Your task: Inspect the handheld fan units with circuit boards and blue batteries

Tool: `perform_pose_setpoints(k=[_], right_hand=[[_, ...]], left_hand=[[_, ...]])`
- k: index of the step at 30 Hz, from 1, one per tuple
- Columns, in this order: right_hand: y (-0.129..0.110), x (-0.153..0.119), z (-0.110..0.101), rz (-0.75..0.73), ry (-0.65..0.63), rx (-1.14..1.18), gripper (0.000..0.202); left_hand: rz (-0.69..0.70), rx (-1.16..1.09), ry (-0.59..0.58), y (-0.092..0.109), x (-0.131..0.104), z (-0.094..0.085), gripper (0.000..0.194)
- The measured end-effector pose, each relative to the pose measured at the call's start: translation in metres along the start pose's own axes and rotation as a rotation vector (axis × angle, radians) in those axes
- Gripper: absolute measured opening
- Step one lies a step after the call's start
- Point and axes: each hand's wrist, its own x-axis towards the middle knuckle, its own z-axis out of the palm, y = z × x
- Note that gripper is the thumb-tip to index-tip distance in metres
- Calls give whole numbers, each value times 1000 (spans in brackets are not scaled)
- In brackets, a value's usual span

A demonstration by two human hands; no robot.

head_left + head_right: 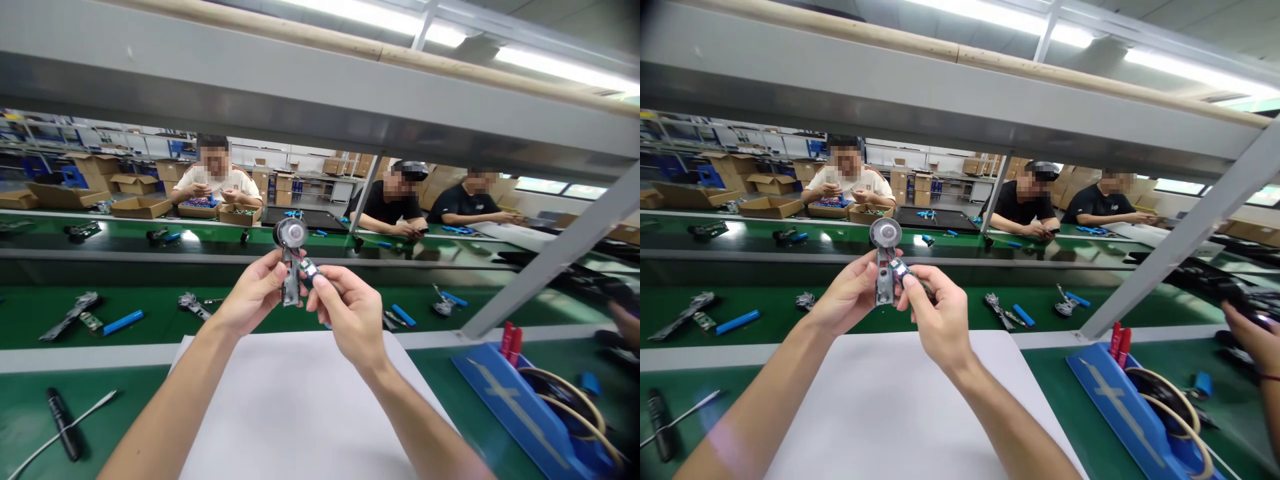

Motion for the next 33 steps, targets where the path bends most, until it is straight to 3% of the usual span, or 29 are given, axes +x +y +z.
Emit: perform_pose_setpoints(k=[20, 27, 30, 33], right_hand=[[-7, -9, 1, 38, -74, 99, 14], [-4, -8, 0, 71, -89, 67, 17], [1, -8, -1, -5, -63, -25, 17], [4, -8, -1, -205, -15, -318, 29]], left_hand=[[-52, -120, -60, -5, -2, 5, 46], [-17, -71, -20, -4, -3, 7, 47], [24, -34, -2, -4, -2, 8, 45], [134, 48, 88, -6, 1, 10, 40]])
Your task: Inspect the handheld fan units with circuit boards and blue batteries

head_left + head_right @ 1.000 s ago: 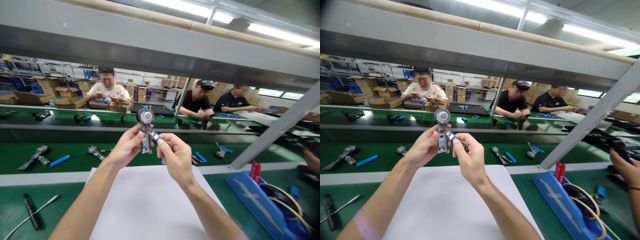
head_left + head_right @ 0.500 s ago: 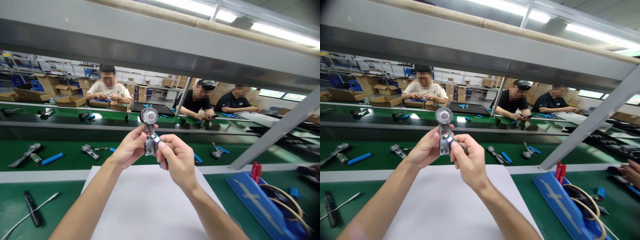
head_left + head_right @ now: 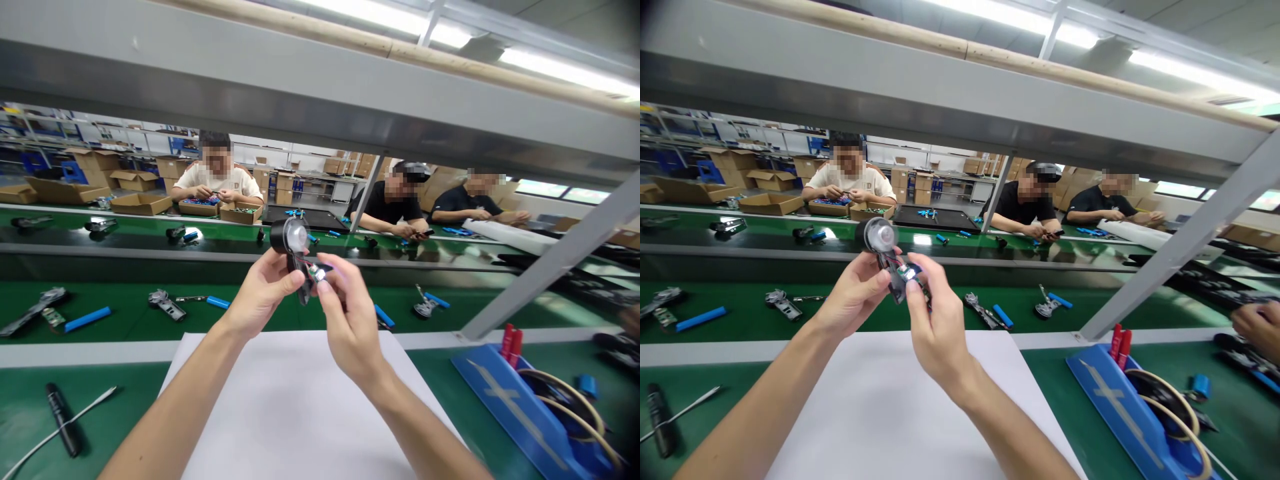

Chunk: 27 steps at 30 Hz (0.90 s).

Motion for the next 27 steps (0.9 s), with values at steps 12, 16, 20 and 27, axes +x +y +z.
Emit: perform_pose_setpoints(k=[12, 16, 20, 27], right_hand=[[39, 3, 10, -500, 223, -622, 29], [44, 4, 9, -614, 327, -707, 29], [46, 7, 11, -641, 348, -743, 21], [54, 20, -30, -782, 234, -810, 19]], left_hand=[[140, 329, 195, -11, -5, 20, 40], [84, 154, 233, -14, -4, 25, 42], [94, 162, 237, -16, -3, 27, 43], [-12, 404, 31, -1, -5, 12, 34]])
